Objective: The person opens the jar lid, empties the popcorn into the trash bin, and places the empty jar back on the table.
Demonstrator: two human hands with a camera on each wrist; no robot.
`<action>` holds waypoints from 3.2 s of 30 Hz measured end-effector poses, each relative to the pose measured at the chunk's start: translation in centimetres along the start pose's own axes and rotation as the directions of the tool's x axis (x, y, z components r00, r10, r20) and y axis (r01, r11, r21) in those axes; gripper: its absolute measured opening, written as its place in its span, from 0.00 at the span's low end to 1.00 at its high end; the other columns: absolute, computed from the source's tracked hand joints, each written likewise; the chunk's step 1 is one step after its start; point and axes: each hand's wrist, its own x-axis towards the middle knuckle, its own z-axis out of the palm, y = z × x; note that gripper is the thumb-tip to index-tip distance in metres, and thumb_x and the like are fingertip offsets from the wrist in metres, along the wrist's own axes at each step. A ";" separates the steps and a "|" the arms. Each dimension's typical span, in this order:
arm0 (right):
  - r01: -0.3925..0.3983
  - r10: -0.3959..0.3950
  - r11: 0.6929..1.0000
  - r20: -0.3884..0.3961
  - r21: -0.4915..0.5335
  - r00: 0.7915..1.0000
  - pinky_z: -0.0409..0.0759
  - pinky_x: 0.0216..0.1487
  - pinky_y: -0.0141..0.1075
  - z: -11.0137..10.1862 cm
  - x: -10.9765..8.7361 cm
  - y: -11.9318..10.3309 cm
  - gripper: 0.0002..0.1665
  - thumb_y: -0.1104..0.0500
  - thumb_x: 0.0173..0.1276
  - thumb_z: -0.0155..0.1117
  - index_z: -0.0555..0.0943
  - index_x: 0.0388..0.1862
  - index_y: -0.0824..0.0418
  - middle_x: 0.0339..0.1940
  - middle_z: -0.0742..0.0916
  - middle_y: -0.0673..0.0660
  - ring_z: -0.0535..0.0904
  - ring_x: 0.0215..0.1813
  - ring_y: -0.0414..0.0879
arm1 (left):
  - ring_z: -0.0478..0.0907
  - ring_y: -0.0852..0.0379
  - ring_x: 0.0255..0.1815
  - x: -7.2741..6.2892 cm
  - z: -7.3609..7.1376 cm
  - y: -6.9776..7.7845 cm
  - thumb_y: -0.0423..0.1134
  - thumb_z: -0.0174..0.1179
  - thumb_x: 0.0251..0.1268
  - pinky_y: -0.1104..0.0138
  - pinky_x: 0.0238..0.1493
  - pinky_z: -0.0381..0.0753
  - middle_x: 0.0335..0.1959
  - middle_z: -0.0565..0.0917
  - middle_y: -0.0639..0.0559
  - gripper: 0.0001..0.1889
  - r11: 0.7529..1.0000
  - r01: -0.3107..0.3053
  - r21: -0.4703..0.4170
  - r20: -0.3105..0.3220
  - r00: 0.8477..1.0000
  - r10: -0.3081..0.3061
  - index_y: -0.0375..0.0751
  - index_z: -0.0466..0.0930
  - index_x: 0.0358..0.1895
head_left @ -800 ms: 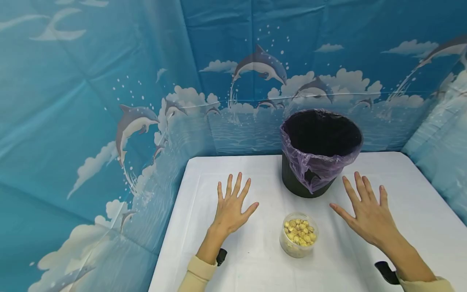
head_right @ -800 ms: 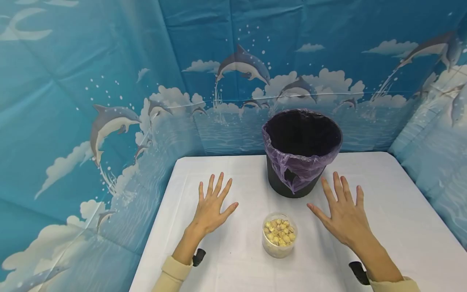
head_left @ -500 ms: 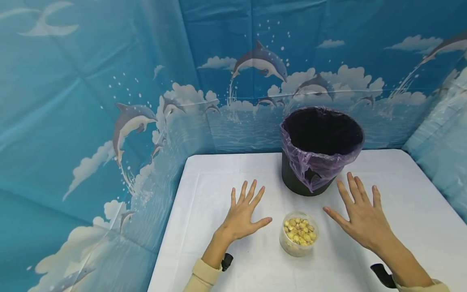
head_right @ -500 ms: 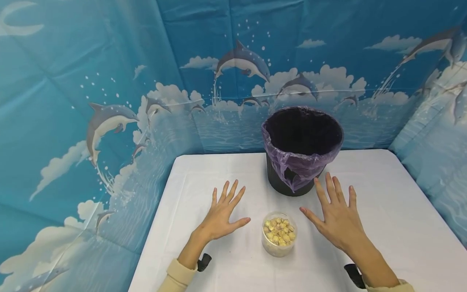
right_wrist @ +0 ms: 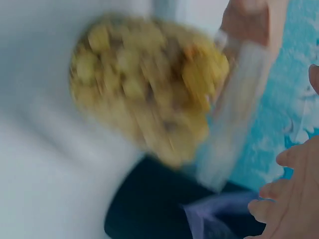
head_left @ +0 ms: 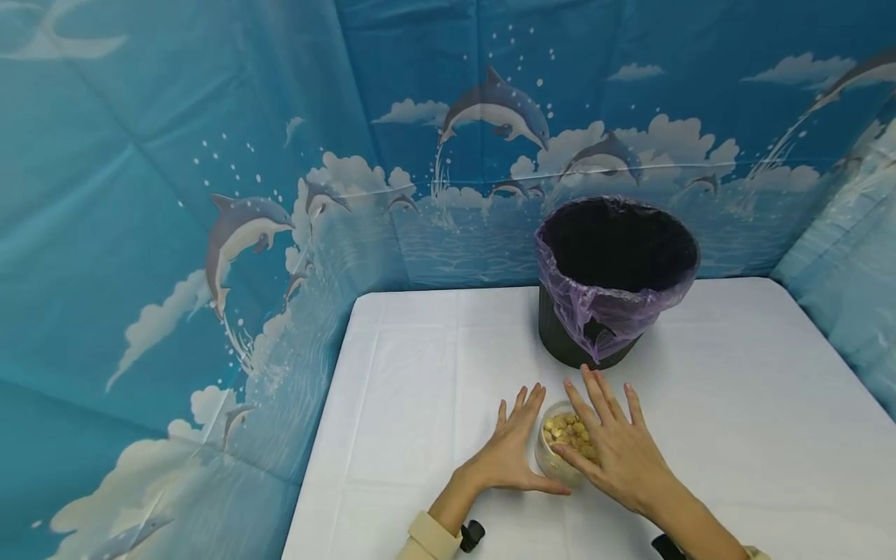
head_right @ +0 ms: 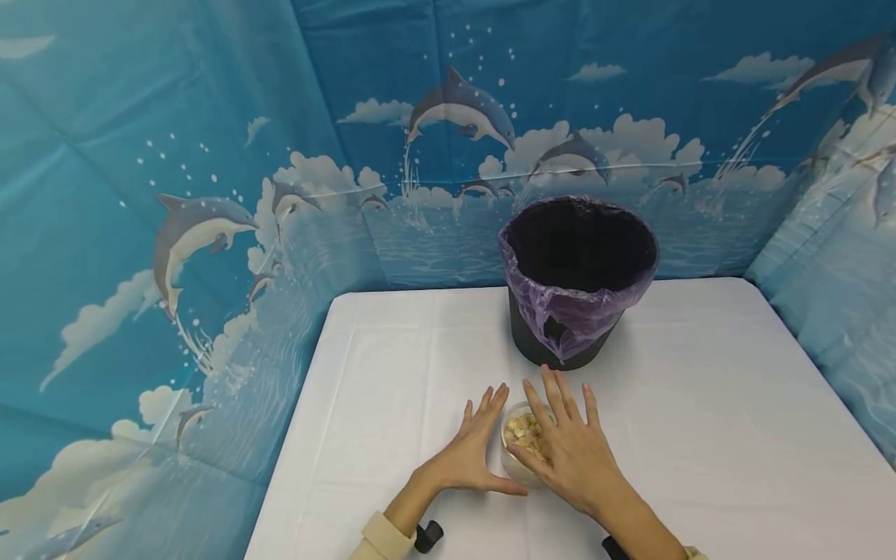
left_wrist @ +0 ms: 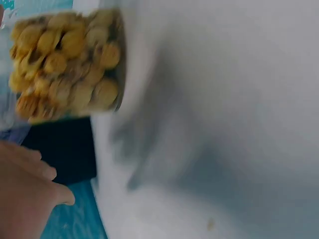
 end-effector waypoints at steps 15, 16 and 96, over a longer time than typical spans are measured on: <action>0.061 -0.058 0.998 -0.168 0.009 0.984 0.66 0.68 0.68 5.7 -0.5 -1.2 0.45 0.29 0.79 0.41 0.71 0.76 0.60 0.77 0.72 0.70 0.67 0.74 0.68 | 0.78 0.52 0.68 1.9 5.7 -0.5 0.40 0.77 0.51 0.65 0.68 0.79 0.70 0.75 0.41 0.52 0.978 -0.127 -0.166 -0.333 0.941 0.065 0.33 0.55 0.77; 0.069 -0.066 0.998 -0.188 0.009 0.980 0.68 0.65 0.67 5.8 -0.3 -1.2 0.45 0.29 0.80 0.39 0.72 0.75 0.61 0.75 0.73 0.70 0.69 0.72 0.68 | 0.79 0.53 0.66 1.9 5.7 -0.4 0.39 0.77 0.51 0.67 0.66 0.80 0.67 0.77 0.42 0.50 0.979 -0.127 -0.161 -0.344 0.937 0.065 0.33 0.57 0.76; 0.146 -0.182 0.933 0.080 0.329 0.980 0.65 0.69 0.74 -8.0 8.9 -8.2 0.43 0.35 0.72 0.64 0.61 0.82 0.37 0.84 0.64 0.59 0.63 0.81 0.65 | 0.76 0.60 0.66 -2.2 -10.9 1.0 0.34 0.80 0.51 0.65 0.64 0.81 0.73 0.72 0.44 0.54 0.859 -0.126 -0.497 -0.129 0.989 0.071 0.47 0.55 0.80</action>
